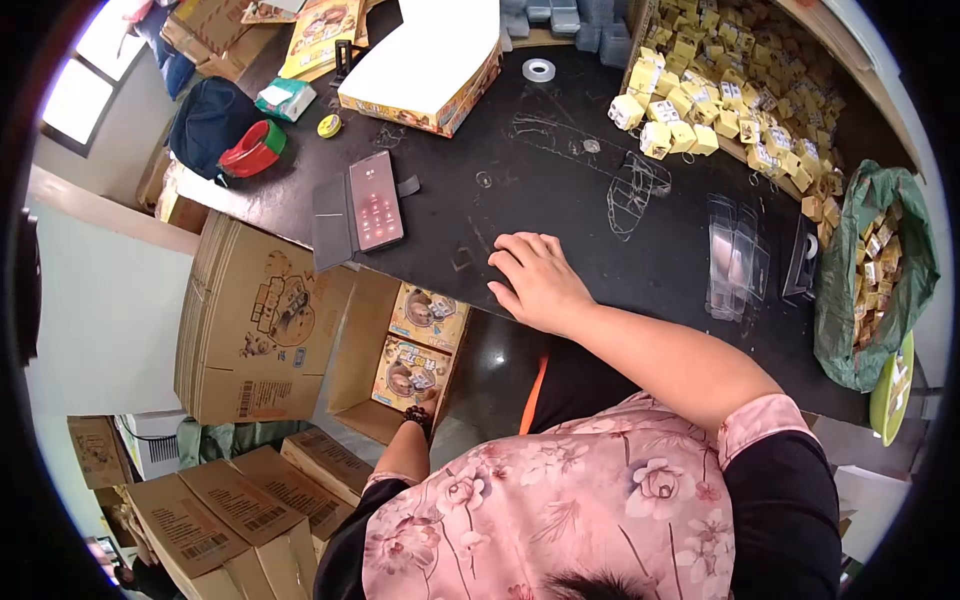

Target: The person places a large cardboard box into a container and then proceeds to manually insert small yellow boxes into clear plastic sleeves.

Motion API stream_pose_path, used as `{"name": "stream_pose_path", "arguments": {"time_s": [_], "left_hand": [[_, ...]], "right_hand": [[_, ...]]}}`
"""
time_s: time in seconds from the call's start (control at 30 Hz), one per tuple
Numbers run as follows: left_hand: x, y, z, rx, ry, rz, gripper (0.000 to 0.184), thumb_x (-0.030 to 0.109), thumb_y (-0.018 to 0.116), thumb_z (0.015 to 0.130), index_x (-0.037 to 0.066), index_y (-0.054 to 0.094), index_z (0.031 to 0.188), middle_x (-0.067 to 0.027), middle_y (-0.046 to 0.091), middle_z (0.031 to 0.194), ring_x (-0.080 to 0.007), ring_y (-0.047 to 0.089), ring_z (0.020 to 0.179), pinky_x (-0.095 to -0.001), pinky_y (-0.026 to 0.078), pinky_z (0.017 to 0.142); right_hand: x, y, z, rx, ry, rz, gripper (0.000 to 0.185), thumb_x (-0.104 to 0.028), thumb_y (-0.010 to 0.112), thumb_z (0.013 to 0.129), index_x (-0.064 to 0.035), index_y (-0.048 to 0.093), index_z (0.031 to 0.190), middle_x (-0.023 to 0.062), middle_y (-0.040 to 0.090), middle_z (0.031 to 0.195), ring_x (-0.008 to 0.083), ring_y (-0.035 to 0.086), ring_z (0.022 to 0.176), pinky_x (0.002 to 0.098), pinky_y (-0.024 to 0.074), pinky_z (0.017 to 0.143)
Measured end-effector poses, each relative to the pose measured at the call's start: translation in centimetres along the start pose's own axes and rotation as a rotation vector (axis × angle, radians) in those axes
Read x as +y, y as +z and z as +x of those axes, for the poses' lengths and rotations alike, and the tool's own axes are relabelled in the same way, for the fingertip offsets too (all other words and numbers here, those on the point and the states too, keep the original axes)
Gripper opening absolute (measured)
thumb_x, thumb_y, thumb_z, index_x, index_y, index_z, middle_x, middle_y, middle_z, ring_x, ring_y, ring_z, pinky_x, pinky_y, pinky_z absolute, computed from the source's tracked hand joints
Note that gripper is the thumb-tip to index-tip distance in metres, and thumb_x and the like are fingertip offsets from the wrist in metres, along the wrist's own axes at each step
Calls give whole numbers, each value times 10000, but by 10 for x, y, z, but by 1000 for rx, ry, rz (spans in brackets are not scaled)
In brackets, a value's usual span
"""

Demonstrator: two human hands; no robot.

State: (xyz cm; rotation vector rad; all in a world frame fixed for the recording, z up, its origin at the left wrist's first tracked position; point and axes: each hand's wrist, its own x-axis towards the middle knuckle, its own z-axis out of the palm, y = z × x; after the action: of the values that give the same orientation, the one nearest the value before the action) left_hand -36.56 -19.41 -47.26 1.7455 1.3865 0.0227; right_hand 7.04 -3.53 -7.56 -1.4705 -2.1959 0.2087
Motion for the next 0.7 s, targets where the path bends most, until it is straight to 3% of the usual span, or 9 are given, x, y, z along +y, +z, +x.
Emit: {"name": "stream_pose_path", "arguments": {"time_s": [0.43, 0.47, 0.5, 0.53, 0.57, 0.7], "left_hand": [[17, -6, 76, 214, -493, -126, 802, 623, 476, 891, -27, 490, 1359, -266, 463, 1418, -316, 451, 1338, -387, 369, 1079], [11, -25, 75, 435, -650, -273, 654, 478, 551, 926, -45, 524, 1316, -244, 551, 1329, -337, 531, 1227, -399, 402, 1027], [100, -53, 69, 441, -649, -268, 654, 478, 551, 926, -45, 524, 1316, -244, 551, 1329, -337, 531, 1227, -399, 402, 1027], [203, -127, 51, 1010, -534, -706, 437, 252, 585, 958, -13, 487, 1291, -226, 459, 1299, -293, 488, 1157, -379, 390, 999], [221, -143, 56, 1249, -376, -484, 413, 222, 561, 976, -19, 468, 1299, -207, 470, 1267, -316, 469, 1161, -412, 402, 974], [340, -226, 64, 1466, 68, -89, 646, 306, 683, 891, -12, 403, 1379, -225, 412, 1385, -375, 364, 1290, -517, 302, 1061]], "right_hand": [[-3, 0, 3, -20, 8, -32, 315, -236, 639, 866, -59, 561, 1114, 113, 487, 1232, 298, 453, 1202, 458, 344, 1014], [-2, 0, 2, -13, 6, -36, 319, -240, 639, 865, -59, 557, 1115, 115, 484, 1234, 299, 451, 1203, 463, 343, 1014], [-3, 0, 3, -7, 5, -32, 319, -240, 639, 865, -59, 557, 1115, 115, 484, 1234, 299, 451, 1203, 463, 343, 1014], [-2, -1, 3, -9, 6, -30, 319, -242, 639, 866, -60, 556, 1115, 114, 483, 1236, 299, 451, 1204, 464, 342, 1014], [-2, -2, 3, -12, 7, -28, 320, -244, 638, 867, -60, 555, 1115, 114, 481, 1238, 298, 450, 1205, 465, 342, 1014], [0, -1, 1, 6, 1, -13, 312, -255, 628, 877, -65, 553, 1112, 110, 480, 1242, 292, 452, 1202, 463, 343, 1012]]}}
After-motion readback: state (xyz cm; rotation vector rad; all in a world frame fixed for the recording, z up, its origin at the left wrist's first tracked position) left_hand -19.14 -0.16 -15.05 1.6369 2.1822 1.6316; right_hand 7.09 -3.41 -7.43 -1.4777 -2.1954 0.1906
